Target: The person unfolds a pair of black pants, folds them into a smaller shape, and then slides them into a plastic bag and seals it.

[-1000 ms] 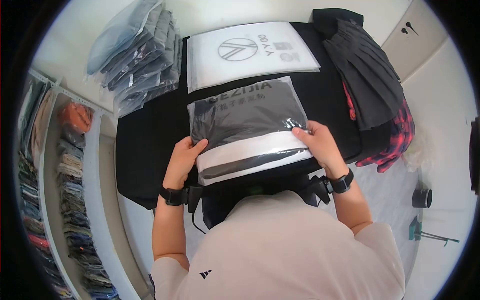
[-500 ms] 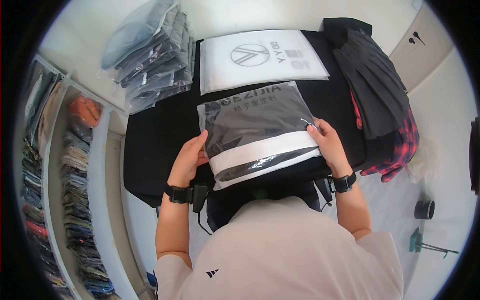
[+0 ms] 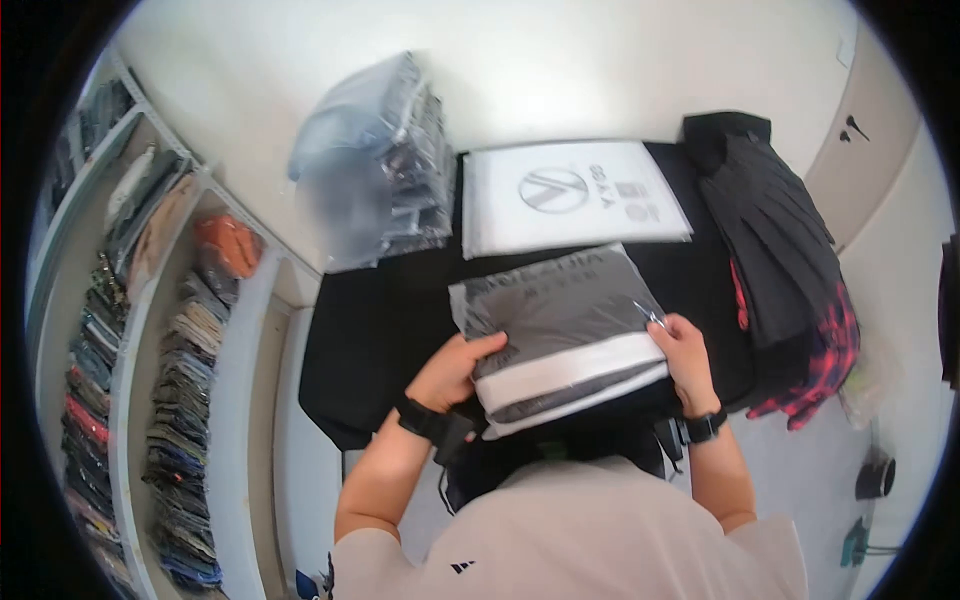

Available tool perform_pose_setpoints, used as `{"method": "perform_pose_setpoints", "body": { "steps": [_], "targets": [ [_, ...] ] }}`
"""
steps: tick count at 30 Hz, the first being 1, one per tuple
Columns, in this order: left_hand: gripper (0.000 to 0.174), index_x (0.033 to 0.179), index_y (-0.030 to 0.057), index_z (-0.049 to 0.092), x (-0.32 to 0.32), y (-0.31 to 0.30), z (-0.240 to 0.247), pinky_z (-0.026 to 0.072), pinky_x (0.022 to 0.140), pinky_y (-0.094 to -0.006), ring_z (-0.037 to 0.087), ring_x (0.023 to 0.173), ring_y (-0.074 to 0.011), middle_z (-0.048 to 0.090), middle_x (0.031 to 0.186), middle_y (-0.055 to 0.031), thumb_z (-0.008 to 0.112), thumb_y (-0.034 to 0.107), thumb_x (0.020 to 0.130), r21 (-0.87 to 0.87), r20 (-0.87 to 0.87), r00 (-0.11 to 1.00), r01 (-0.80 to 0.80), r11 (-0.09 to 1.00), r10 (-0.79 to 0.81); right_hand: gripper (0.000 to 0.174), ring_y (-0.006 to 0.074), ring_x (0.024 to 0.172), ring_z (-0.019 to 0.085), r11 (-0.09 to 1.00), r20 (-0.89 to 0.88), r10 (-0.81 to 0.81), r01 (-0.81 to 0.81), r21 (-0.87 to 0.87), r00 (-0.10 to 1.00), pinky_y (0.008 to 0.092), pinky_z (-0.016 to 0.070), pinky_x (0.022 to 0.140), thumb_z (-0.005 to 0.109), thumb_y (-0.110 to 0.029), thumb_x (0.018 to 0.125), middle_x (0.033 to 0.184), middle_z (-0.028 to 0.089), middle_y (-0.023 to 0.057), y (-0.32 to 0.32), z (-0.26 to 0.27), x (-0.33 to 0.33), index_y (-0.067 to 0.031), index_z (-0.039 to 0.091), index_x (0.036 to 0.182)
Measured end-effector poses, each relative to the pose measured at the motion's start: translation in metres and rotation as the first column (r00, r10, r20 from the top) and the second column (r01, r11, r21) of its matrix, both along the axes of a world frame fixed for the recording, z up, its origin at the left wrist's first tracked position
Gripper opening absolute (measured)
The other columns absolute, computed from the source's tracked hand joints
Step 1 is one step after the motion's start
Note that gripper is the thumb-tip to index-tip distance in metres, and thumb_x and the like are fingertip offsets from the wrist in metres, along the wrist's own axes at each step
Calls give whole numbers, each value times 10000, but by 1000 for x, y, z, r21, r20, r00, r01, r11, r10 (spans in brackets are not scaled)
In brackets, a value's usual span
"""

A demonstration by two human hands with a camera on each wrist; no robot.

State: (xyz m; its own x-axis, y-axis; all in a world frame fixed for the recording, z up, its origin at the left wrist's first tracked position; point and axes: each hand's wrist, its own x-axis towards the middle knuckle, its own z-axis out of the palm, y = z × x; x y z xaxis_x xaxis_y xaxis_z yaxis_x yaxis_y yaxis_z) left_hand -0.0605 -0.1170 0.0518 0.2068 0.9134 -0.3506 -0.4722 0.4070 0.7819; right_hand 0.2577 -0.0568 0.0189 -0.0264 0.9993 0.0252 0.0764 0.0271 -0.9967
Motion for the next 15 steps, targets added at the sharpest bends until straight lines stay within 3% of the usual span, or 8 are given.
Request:
{"method": "perform_pose_setpoints", "body": {
  "steps": [3, 6, 9, 10, 12, 13, 14, 15],
  "targets": [
    [334, 1180, -9, 570, 9, -5, 23, 499, 850, -330, 630, 964, -207, 644, 1101, -106, 607, 145, 887, 3, -28, 998, -63, 998, 63, 208, 28, 619, 400, 997, 25, 54, -53, -51, 998, 218, 320, 544, 656, -154, 866, 657, 480, -67, 1, -1, 9, -36, 570, 717],
    [312, 1135, -26, 588, 13, -4, 54, 516, 815, -310, 645, 924, -192, 656, 1067, -116, 603, 172, 895, 22, 15, 995, -101, 995, 101, 392, 58, 642, 454, 999, 15, 32, -33, 21, 999, 236, 368, 583, 487, -314, 979, 703, 564, -23, -2, -2, 12, 8, 649, 824],
    [301, 1108, -22, 602, 12, -7, 105, 525, 792, -304, 651, 904, -179, 663, 1044, -119, 612, 184, 889, 72, 57, 984, -173, 982, 169, 545, 106, 652, 543, 992, 14, 109, -108, -59, 994, 250, 419, 605, 353, -420, 1007, 774, 643, 40, -4, 4, 20, 15, 666, 908],
    [288, 1100, -3, 611, 8, -6, 121, 525, 787, -302, 649, 906, -172, 666, 1032, -109, 619, 186, 883, 131, 98, 978, -195, 972, 183, 521, 111, 645, 556, 987, -48, 116, -121, -103, 992, 241, 428, 586, 358, -403, 1007, 800, 663, 60, -3, 2, 20, 10, 660, 910],
    [237, 1058, 48, 630, 1, -9, 163, 528, 756, -312, 648, 868, -175, 669, 984, -70, 618, 209, 884, 209, 75, 947, -322, 923, 313, 498, 113, 641, 566, 997, -9, 66, -67, -42, 998, 228, 431, 572, 365, -387, 1005, 812, 672, 67, -5, 6, 14, 5, 656, 905],
    [265, 1084, 45, 620, -10, -5, 174, 516, 800, -322, 635, 911, -182, 661, 1018, -69, 600, 230, 895, 244, 137, 938, -343, 907, 317, 462, 108, 637, 559, 999, -29, 39, -39, 3, 999, 228, 429, 572, 382, -352, 1004, 806, 669, 60, -7, 5, 12, 1, 657, 890],
    [324, 1153, 42, 597, -29, 6, 184, 485, 879, -324, 612, 989, -189, 640, 1106, -77, 580, 254, 908, 348, 221, 962, -232, 908, 160, 462, 108, 637, 559, 999, -34, 46, -46, 9, 998, 228, 429, 572, 382, -352, 1004, 806, 669, 60, -7, 3, 12, 1, 657, 890],
    [325, 1152, 37, 596, -36, 12, 200, 495, 872, -346, 615, 993, -200, 641, 1109, -88, 571, 256, 912, 419, 232, 950, -290, 861, 207, 446, 107, 634, 558, 998, -17, 48, -48, 27, 999, 227, 429, 570, 389, -336, 1004, 809, 669, 61, -7, 0, 13, 0, 656, 881]
  ]
}}
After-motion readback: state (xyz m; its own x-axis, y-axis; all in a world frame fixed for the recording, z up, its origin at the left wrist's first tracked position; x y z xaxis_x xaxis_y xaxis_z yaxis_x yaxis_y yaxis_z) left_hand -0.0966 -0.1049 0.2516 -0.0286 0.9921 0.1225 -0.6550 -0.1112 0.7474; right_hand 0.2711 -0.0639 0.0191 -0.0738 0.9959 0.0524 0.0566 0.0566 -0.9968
